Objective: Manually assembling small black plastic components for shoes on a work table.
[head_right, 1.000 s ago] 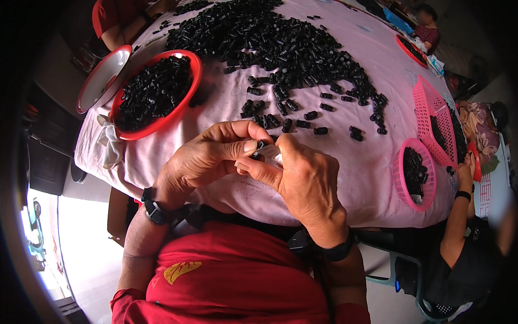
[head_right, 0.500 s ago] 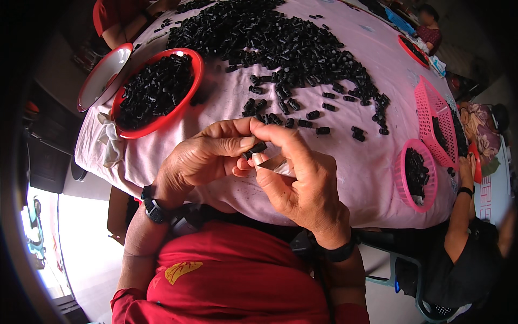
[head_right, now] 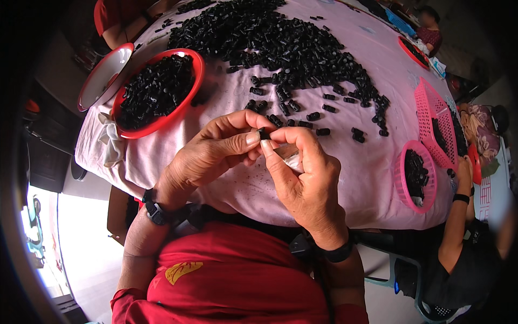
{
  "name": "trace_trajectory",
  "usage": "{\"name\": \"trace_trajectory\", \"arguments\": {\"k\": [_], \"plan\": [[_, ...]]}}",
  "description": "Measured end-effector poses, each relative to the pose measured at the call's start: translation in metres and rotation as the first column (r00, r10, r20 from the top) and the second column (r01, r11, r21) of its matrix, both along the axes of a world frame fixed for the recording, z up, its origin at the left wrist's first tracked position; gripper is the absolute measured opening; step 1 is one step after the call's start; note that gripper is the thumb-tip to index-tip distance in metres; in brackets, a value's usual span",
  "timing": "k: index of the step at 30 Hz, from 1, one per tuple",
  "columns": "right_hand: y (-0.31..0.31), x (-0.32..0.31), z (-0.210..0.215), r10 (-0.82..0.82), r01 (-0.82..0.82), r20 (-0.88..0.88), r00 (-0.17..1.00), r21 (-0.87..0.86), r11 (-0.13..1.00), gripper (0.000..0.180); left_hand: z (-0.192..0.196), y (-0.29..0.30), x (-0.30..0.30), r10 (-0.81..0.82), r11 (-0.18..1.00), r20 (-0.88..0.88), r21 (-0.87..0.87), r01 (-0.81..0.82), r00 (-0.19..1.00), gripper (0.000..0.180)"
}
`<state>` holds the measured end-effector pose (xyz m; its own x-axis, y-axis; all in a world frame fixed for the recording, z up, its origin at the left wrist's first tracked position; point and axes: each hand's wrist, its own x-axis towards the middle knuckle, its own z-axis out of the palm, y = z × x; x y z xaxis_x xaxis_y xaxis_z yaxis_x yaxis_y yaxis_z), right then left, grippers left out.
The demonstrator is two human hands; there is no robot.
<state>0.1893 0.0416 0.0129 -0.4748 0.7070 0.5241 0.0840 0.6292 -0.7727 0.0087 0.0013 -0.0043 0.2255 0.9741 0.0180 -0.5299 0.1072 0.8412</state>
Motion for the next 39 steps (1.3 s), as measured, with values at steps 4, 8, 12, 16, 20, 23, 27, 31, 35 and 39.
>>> {"name": "trace_trajectory", "arguments": {"k": [4, 8, 12, 16, 20, 23, 27, 31, 35, 39], "plan": [[-0.0039, 0.0003, 0.0062, 0.009, -0.01, 0.07, 0.998, 0.009, 1.0, 0.016, -0.0024, 0.0003, -0.0028, 0.029, 0.999, 0.008, 0.019, -0.03, 1.0, 0.023], [-0.0023, -0.0006, 0.0026, -0.033, 0.031, 0.048, 0.998, 0.041, 0.999, 0.023, 0.0, -0.0006, -0.0039, -0.031, 0.999, 0.044, -0.011, 0.032, 0.999, 0.023], [0.0007, 0.0048, 0.0021, -0.102, 0.079, 0.181, 0.978, 0.13, 0.988, 0.034, -0.0013, -0.001, -0.0053, -0.078, 0.997, 0.076, 0.012, 0.077, 0.994, 0.024], [-0.0013, 0.002, 0.0072, -0.14, 0.098, 0.291, 0.946, 0.155, 0.983, 0.046, 0.0, -0.0013, -0.0023, -0.079, 0.997, 0.063, 0.002, 0.079, 0.995, 0.026], [0.0015, 0.0025, 0.0038, -0.166, 0.11, 0.328, 0.93, 0.182, 0.977, 0.051, -0.0029, -0.0007, -0.0027, -0.12, 0.992, 0.041, 0.034, 0.118, 0.992, 0.029], [0.0038, 0.0023, 0.0009, -0.197, 0.114, 0.315, 0.928, 0.262, 0.958, 0.055, -0.001, -0.0006, -0.0012, -0.112, 0.993, 0.043, 0.034, 0.111, 0.993, 0.029], [0.0042, 0.0032, 0.0016, -0.233, 0.111, 0.359, 0.904, 0.328, 0.938, 0.056, 0.0007, -0.0019, -0.0004, -0.104, 0.994, 0.044, 0.019, 0.103, 0.994, 0.031], [0.004, 0.0021, -0.0002, -0.275, 0.12, 0.347, 0.897, 0.406, 0.906, 0.056, 0.0002, -0.0021, -0.0007, -0.116, 0.993, 0.034, 0.008, 0.116, 0.993, 0.03], [0.004, 0.002, -0.0007, -0.299, 0.125, 0.343, 0.891, 0.448, 0.885, 0.055, -0.0011, -0.0012, -0.0004, -0.118, 0.993, 0.019, 0.001, 0.118, 0.993, 0.03], [0.0021, 0.002, 0.0023, -0.319, 0.134, 0.356, 0.878, 0.457, 0.879, 0.055, -0.0003, -0.0012, -0.0001, -0.111, 0.994, 0.014, 0.002, 0.111, 0.994, 0.029]]}}
